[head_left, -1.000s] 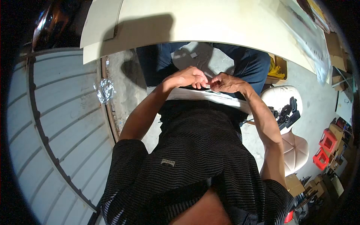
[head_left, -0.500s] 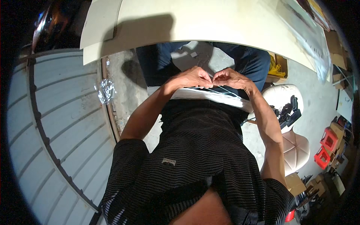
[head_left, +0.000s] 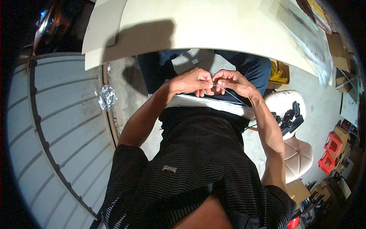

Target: Packaging gold foil sheets into plastic bags and sealing them.

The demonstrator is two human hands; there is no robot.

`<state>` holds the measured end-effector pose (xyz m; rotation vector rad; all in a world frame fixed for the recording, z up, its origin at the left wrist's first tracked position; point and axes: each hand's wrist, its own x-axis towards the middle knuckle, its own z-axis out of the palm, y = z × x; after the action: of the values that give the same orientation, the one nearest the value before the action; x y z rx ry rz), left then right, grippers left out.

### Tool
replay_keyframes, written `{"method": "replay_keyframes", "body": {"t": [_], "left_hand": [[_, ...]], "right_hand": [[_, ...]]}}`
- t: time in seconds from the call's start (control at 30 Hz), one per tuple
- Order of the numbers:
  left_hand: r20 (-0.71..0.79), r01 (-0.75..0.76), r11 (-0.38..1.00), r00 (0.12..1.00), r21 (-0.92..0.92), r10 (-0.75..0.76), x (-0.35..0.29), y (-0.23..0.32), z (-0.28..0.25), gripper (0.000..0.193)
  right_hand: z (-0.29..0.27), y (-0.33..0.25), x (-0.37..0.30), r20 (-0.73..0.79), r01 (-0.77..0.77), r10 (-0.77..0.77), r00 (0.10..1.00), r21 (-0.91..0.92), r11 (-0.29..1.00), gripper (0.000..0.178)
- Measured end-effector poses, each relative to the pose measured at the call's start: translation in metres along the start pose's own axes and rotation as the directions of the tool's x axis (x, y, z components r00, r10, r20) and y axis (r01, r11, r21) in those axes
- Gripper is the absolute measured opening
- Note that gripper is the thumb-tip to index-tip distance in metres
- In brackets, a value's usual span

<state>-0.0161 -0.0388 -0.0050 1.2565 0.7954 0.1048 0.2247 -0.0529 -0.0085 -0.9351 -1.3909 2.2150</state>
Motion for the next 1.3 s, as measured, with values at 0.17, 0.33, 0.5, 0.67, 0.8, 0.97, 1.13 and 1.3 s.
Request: {"method": "replay_keyframes", "body": {"t": [0.17,0.33,0.5,0.67,0.8,0.97,1.13,1.3], "left_hand": [[0.102,-0.006,1.0,0.995,0.006,0.005,-0.011,0.019,-0.005,0.016],[0.028,-0.121,0.971,0.991,-0.205,0.13,-0.031,0.025,-0.004,0.014],[-0.116,-0.232,0.816,0.973,-0.53,0.201,-0.036,0.042,0.01,0.012],[-0.238,-0.342,0.752,0.939,-0.563,0.249,-0.043,0.063,0.018,0.016],[-0.171,-0.273,0.923,0.957,-0.272,0.233,-0.064,0.066,-0.006,0.019],[0.189,-0.202,0.975,0.965,0.091,0.182,-0.059,0.037,-0.013,0.026],[0.042,-0.204,0.978,0.978,-0.039,0.205,-0.055,0.059,0.001,0.024],[-0.443,-0.465,0.836,0.84,-0.291,0.313,-0.046,0.067,0.019,0.03]], "right_hand": [[0.006,-0.01,-0.008,-0.022,0.085,-0.084,0.996,0.058,0.995,0.029],[0.027,-0.02,-0.009,0.038,0.154,-0.164,0.986,0.188,0.97,0.065],[0.052,-0.035,-0.006,0.044,0.096,-0.1,0.994,0.09,0.991,0.078],[0.063,-0.036,0.001,0.022,0.157,-0.158,0.987,0.047,0.986,0.026],[0.064,-0.069,-0.003,-0.021,0.058,-0.064,0.998,-0.221,0.974,0.017],[0.048,-0.082,-0.023,-0.111,0.089,-0.151,0.982,-0.431,0.898,0.014],[0.06,-0.077,-0.019,-0.32,0.142,-0.294,0.901,-0.422,0.896,0.017],[0.074,-0.051,-0.016,-0.188,0.187,-0.316,0.93,-0.499,0.846,0.013]]}}
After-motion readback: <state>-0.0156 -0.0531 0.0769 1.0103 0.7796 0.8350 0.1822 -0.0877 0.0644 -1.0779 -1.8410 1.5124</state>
